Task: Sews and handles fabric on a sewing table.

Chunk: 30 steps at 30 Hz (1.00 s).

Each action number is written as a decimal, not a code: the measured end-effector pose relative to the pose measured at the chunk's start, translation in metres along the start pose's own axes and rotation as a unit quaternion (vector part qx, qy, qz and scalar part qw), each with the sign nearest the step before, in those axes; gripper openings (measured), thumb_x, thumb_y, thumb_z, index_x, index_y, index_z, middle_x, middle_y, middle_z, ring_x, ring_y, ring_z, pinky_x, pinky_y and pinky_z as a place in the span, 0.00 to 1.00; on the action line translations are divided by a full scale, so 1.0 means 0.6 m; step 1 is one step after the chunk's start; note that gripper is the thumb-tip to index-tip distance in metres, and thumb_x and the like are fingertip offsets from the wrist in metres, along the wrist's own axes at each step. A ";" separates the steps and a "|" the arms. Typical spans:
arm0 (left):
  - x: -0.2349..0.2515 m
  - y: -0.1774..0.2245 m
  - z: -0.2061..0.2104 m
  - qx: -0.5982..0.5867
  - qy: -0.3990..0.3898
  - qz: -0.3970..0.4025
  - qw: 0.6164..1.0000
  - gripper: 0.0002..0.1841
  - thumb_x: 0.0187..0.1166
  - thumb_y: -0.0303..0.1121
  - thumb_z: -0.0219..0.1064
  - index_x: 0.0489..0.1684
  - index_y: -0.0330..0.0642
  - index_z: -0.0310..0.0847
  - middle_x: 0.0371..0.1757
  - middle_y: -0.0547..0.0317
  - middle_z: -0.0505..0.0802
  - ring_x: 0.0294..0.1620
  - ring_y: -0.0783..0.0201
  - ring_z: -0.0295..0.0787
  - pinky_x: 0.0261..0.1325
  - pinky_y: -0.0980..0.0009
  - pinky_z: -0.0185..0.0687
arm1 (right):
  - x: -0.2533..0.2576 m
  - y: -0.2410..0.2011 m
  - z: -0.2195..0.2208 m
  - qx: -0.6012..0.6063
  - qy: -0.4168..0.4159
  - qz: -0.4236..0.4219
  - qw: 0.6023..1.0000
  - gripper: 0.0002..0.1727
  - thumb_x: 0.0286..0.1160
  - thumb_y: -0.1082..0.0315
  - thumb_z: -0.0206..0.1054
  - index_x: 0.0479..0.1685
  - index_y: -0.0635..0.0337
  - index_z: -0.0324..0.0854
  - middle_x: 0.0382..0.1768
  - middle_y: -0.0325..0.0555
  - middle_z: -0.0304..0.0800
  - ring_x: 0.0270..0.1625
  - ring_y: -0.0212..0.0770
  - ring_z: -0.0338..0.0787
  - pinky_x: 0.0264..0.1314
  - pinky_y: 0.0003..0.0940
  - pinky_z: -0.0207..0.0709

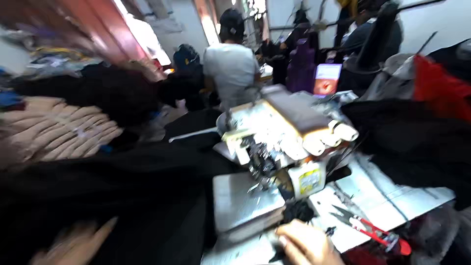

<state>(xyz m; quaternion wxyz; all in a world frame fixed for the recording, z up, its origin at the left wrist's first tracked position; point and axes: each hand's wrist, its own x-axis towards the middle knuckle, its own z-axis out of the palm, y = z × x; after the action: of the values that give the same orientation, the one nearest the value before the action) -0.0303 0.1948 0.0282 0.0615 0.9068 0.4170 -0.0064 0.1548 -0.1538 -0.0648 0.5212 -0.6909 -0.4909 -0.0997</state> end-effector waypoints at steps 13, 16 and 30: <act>-0.362 0.013 0.217 -0.116 0.185 0.096 0.971 0.30 0.87 0.51 0.54 0.72 0.34 0.83 0.79 0.40 0.82 0.81 0.40 0.76 0.79 0.35 0.67 | -0.018 0.012 -0.013 0.001 -0.039 -0.009 0.999 0.16 0.87 0.65 0.57 0.51 0.68 0.87 0.39 0.41 0.91 0.41 0.18 0.87 0.50 0.13 0.81; -0.444 0.038 0.286 -0.121 0.174 0.053 0.976 0.18 0.82 0.37 0.60 0.55 0.35 0.93 0.59 0.47 0.96 0.63 0.45 0.92 0.65 0.41 0.82 | -0.043 0.011 -0.007 0.077 -0.038 -0.042 0.995 0.14 0.88 0.64 0.55 0.54 0.62 0.85 0.43 0.35 0.91 0.46 0.19 0.88 0.53 0.18 0.83; -0.477 0.043 0.269 -0.209 -0.242 -0.207 0.925 0.22 0.92 0.38 0.55 0.78 0.36 0.78 0.70 0.40 0.88 0.73 0.43 0.83 0.79 0.46 0.71 | -0.185 -0.097 0.151 0.158 -0.373 0.012 0.914 0.15 0.83 0.63 0.59 0.44 0.58 0.92 0.40 0.48 0.94 0.44 0.40 0.94 0.48 0.32 0.86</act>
<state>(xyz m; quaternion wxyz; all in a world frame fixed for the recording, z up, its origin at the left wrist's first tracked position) -0.1911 -0.0568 -0.1114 0.3459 0.7380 0.5594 -0.1512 0.0200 -0.1448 -0.1401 0.4032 -0.5925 -0.6509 0.2505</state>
